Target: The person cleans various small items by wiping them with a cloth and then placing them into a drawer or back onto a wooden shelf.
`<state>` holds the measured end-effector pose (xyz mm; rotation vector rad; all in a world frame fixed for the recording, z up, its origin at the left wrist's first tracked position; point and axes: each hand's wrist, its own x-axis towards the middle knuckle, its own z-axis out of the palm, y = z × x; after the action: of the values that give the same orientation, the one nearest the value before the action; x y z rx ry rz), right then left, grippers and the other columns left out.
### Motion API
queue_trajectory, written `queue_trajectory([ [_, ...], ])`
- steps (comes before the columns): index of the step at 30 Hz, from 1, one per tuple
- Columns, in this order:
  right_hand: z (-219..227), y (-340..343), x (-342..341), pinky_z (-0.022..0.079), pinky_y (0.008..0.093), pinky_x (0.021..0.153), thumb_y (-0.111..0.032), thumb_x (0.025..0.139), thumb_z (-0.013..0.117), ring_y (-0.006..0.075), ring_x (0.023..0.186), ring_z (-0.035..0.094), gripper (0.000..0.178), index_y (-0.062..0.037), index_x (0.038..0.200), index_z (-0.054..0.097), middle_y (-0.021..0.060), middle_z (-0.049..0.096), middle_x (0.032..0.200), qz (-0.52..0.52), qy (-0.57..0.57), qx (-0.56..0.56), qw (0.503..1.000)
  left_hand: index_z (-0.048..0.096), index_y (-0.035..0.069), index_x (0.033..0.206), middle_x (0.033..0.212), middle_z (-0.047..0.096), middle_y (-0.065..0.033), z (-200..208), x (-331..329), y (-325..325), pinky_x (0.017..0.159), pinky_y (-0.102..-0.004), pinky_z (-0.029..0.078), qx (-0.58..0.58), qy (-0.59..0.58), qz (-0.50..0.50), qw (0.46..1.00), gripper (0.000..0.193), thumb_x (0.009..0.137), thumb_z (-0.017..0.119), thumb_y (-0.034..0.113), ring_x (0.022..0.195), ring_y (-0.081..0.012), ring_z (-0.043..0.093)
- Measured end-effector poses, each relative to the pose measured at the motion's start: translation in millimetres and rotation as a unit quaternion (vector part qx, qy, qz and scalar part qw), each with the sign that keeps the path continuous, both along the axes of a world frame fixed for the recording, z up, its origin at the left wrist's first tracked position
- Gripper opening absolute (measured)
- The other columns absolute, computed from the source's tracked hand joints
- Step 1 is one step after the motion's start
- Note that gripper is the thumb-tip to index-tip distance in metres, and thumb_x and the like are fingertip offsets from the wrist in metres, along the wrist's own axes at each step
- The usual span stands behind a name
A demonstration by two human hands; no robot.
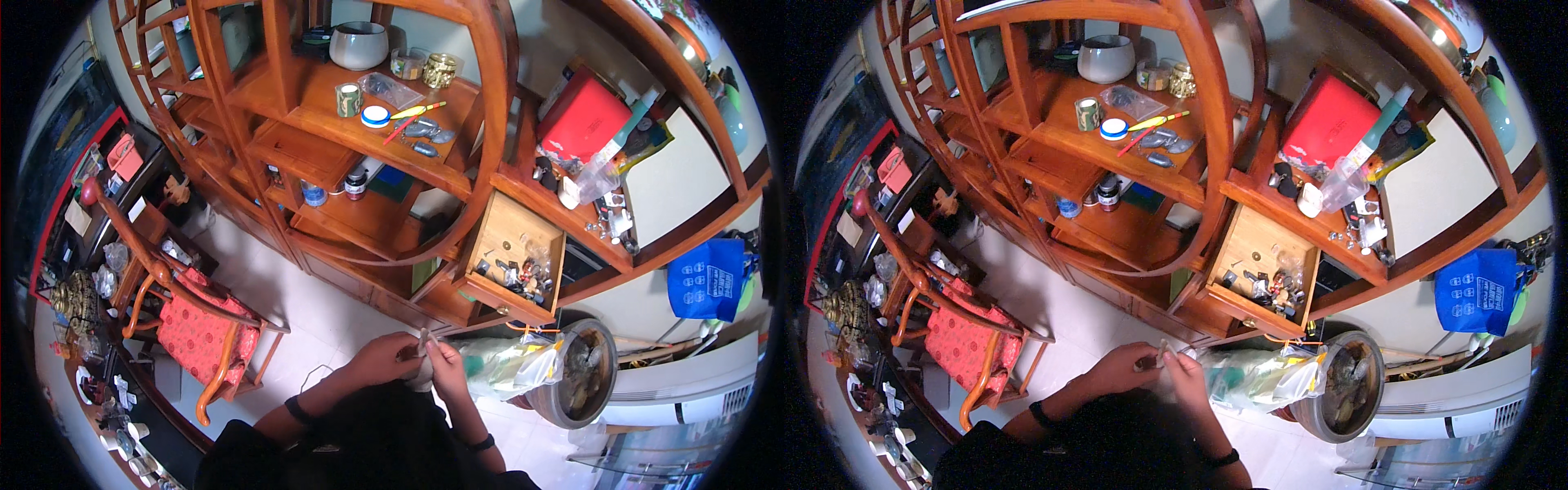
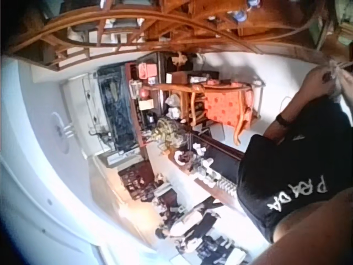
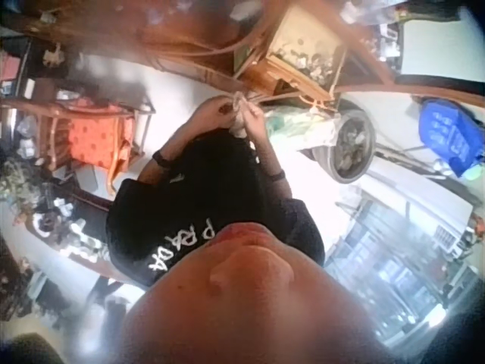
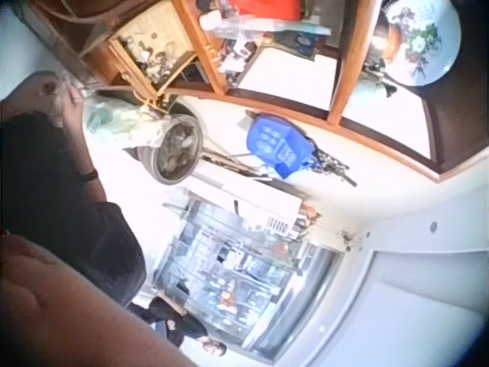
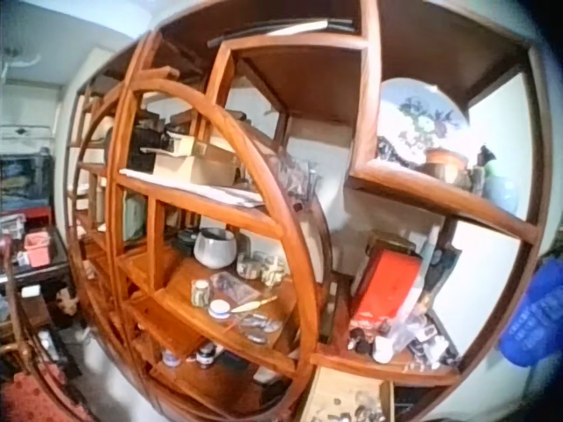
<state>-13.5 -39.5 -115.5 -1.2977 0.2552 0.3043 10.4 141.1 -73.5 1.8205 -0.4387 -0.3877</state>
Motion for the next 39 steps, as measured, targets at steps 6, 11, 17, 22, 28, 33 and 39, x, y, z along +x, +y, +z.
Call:
queue_trajectory([
  [6, 20.8, 0.0, 2.4, 0.045, 0.0273, 0.084, -0.016, 0.1, 0.048, 0.0134, 0.093, 0.059, 0.022, 0.0018, 0.107, 0.059, 0.0078, 0.063, 0.104, 0.024, 0.031, 0.097, 0.995, 0.059, 0.0, 0.101, 0.088, 0.059, -0.0128, -1.7, 3.6, -4.8, 0.071, -0.0346, 0.05, 0.071, 0.003, 0.071, 0.995, 0.034, 0.079, 0.071, 0.023, 0.079, -0.0232, 0.06],
  [11, 17.8, -3.2, -2.7, 0.044, 0.0277, 0.087, -0.014, 0.1, 0.047, 0.0137, 0.098, 0.057, 0.021, 0.0019, 0.109, 0.058, 0.0076, 0.062, 0.107, 0.05, 0.037, 0.159, 0.985, 0.06, 0.0, 0.104, 0.09, 0.06, -0.0118, -2.8, 2.5, -2.9, 0.073, -0.0329, 0.051, 0.022, -0.026, 0.12, 0.992, 0.033, 0.078, 0.072, 0.018, 0.081, -0.0219, 0.062],
  [17, 2.6, -9.0, -4.2, 0.047, 0.0245, 0.074, -0.02, 0.102, 0.045, 0.0089, 0.08, 0.059, 0.027, -0.0002, 0.099, 0.063, 0.0037, 0.065, 0.091, 0.015, -0.041, 0.002, 0.999, 0.065, 0.002, 0.099, 0.092, 0.062, -0.0117, -12.0, 0.0, -9.8, 0.076, -0.0312, 0.051, -0.023, -0.039, 0.068, 0.997, 0.022, 0.081, 0.07, 0.013, 0.085, -0.0206, 0.063],
  [22, 7.9, -13.6, -5.8, 0.047, 0.0234, 0.072, -0.025, 0.102, 0.045, 0.009, 0.079, 0.059, 0.034, 0.0021, 0.097, 0.066, 0.0061, 0.067, 0.092, -0.045, -0.041, -0.014, 0.998, 0.068, 0.003, 0.097, 0.091, 0.063, -0.0107, -0.1, -1.5, -14.6, 0.077, -0.0313, 0.051, -0.043, -0.065, 0.09, 0.993, 0.018, 0.084, 0.07, 0.014, 0.087, -0.0215, 0.063],
  [28, 13.6, -10.3, -6.6, 0.046, 0.0228, 0.067, -0.028, 0.102, 0.046, 0.0071, 0.071, 0.056, 0.037, 0.0013, 0.089, 0.066, 0.0031, 0.065, 0.081, -0.063, -0.066, -0.082, 0.993, 0.069, 0.006, 0.1, 0.1, 0.065, -0.0111, -11.5, -2.9, -16.7, 0.08, -0.0336, 0.05, -0.039, -0.102, 0.057, 0.992, 0.018, 0.086, 0.067, 0.018, 0.089, -0.0247, 0.063],
  [33, 16.3, -4.2, -4.8, 0.037, 0.0217, 0.049, -0.027, 0.1, 0.05, 0.0043, 0.055, 0.046, 0.033, -0.0033, 0.081, 0.064, -0.0031, 0.056, 0.064, -0.07, -0.138, -0.123, 0.98, 0.068, 0.007, 0.104, 0.102, 0.065, -0.0123, -15.3, -2.1, -17.7, 0.082, -0.0348, 0.05, -0.032, -0.139, 0.054, 0.988, 0.022, 0.086, 0.065, 0.018, 0.094, -0.0267, 0.062],
  [39, -0.6, -12.7, -7.6, 0.044, 0.0242, 0.064, -0.02, 0.102, 0.042, 0.0068, 0.071, 0.051, 0.029, 0.0005, 0.092, 0.06, 0.001, 0.061, 0.08, -0.015, -0.19, -0.285, 0.939, 0.065, 0.007, 0.111, 0.106, 0.063, -0.0129, -18.5, 0.5, -15.7, 0.084, -0.0353, 0.051, -0.019, -0.125, 0.031, 0.991, 0.028, 0.087, 0.064, 0.021, 0.095, -0.028, 0.062],
])
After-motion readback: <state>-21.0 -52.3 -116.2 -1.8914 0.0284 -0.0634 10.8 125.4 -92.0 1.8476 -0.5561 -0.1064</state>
